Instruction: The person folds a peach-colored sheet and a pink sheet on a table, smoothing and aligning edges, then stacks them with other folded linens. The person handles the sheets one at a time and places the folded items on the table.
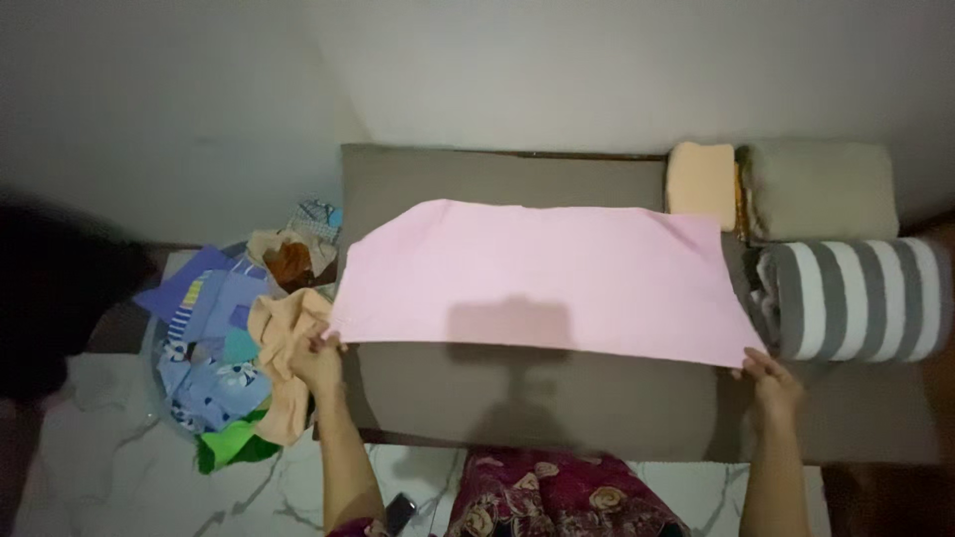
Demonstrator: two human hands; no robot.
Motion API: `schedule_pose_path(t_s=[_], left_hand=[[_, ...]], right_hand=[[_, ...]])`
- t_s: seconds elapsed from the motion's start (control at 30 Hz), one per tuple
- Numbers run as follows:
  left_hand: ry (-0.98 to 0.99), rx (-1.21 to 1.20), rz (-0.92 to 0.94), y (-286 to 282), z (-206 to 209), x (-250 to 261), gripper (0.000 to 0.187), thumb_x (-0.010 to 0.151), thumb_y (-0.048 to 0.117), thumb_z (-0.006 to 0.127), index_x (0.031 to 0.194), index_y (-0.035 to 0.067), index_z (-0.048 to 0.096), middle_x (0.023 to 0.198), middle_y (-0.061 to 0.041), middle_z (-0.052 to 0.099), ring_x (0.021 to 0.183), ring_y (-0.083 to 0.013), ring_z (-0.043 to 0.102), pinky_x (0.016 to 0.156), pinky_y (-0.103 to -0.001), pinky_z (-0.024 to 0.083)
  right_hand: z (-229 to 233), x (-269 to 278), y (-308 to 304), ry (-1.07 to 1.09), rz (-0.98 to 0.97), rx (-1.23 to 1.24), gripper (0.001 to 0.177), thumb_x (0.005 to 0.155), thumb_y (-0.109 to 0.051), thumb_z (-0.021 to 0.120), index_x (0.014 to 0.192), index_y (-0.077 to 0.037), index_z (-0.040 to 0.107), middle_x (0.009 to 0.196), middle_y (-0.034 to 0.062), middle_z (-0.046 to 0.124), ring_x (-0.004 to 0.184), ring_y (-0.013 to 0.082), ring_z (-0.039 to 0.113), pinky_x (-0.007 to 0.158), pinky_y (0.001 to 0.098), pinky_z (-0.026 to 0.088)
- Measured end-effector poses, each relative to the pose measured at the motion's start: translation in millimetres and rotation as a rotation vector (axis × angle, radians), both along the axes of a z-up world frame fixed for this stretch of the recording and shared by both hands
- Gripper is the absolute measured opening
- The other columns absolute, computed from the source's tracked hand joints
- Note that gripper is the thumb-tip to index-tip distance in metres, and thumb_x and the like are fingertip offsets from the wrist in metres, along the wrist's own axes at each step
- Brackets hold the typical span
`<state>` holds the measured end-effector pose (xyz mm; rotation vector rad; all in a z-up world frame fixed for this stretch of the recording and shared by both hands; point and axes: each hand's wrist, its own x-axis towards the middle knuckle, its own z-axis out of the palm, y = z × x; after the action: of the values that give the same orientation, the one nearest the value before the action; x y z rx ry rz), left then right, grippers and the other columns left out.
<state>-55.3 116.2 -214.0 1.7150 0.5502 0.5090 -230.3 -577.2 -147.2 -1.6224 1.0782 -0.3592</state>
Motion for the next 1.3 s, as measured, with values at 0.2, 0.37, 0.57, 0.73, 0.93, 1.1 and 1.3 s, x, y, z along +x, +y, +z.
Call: schedule_pose_path(t_s=[0.2, 0.37, 0.57, 0.73, 0.93, 1.1, 1.3], left_hand=[[0.071, -0.103, 0.075, -4.4, -62.4, -40.4, 0.025, 0.081, -0.011, 0.069, 0.105, -0.004, 0.071, 0.083, -0.004, 0.068, 0.061, -0.013, 0.061, 0.054, -0.025, 0.051], [0.198, -0.036, 0.067, 3.1, -66.5, -66.3, 0.027, 0.082, -0.01, 0.07, 0.108, -0.001, 0.073, 0.084, -0.004, 0.065, 0.065, -0.0127, 0.059, 0.057, -0.026, 0.05], [0.23, 0.001, 0.042, -4.9, -49.9, -76.3, 0.029, 0.081, -0.009, 0.07, 0.107, 0.001, 0.075, 0.086, -0.002, 0.068, 0.069, -0.0128, 0.057, 0.062, -0.028, 0.049], [0.391, 0.035, 0.064, -9.9, -43.3, -89.3, 0.033, 0.079, -0.005, 0.071, 0.109, 0.005, 0.078, 0.083, -0.004, 0.067, 0.069, -0.0138, 0.059, 0.061, -0.03, 0.049], [0.348, 0.075, 0.063, -3.3, -55.4, -86.5, 0.029, 0.077, -0.002, 0.078, 0.106, 0.001, 0.077, 0.087, -0.006, 0.07, 0.072, -0.0139, 0.061, 0.064, -0.028, 0.051], [0.473, -0.076, 0.097, -3.0, -66.9, -79.4, 0.023, 0.082, -0.002, 0.074, 0.105, 0.002, 0.076, 0.09, -0.008, 0.072, 0.072, -0.0166, 0.068, 0.064, -0.029, 0.058], [0.357, -0.167, 0.056, 4.8, -79.3, -76.0, 0.022, 0.084, 0.0, 0.072, 0.105, 0.002, 0.078, 0.095, -0.008, 0.076, 0.079, -0.0151, 0.069, 0.069, -0.03, 0.059]], right_hand=[[-43.7, -18.1, -3.5, 0.094, 0.0, -0.022, 0.022, 0.097, -0.003, 0.07, 0.118, -0.005, 0.076, 0.107, 0.0106, 0.074, 0.09, 0.0174, 0.066, 0.082, 0.034, 0.052], [-40.4, -23.7, -6.1, 0.163, -0.029, 0.001, 0.023, 0.096, -0.003, 0.07, 0.118, -0.006, 0.076, 0.107, 0.0106, 0.074, 0.09, 0.0178, 0.066, 0.083, 0.0314, 0.052], [-32.9, -34.1, -4.2, 0.079, -0.012, -0.087, 0.027, 0.094, 0.001, 0.07, 0.12, -0.004, 0.076, 0.117, 0.0114, 0.073, 0.103, 0.0203, 0.066, 0.09, 0.0309, 0.051], [-28.2, -41.8, 0.3, 0.11, -0.008, -0.085, 0.026, 0.096, 0.001, 0.069, 0.12, -0.005, 0.076, 0.119, 0.012, 0.072, 0.105, 0.0203, 0.065, 0.093, 0.031, 0.05], [-30.7, -41.4, 4.4, 0.167, -0.084, -0.06, 0.032, 0.091, 0.003, 0.072, 0.12, -0.008, 0.077, 0.111, 0.008, 0.071, 0.088, 0.0158, 0.063, 0.078, 0.0302, 0.051], [-37.6, -30.3, 2.5, -0.018, -0.072, -0.148, 0.028, 0.096, 0.001, 0.073, 0.123, -0.001, 0.075, 0.104, 0.0098, 0.072, 0.084, 0.0139, 0.062, 0.072, 0.0275, 0.048], [-31.9, -5.9, 2.5, -0.101, 0.1, -0.381, 0.025, 0.102, -0.003, 0.071, 0.126, 0.005, 0.072, 0.105, 0.0124, 0.072, 0.089, 0.0162, 0.064, 0.078, 0.0277, 0.051]])
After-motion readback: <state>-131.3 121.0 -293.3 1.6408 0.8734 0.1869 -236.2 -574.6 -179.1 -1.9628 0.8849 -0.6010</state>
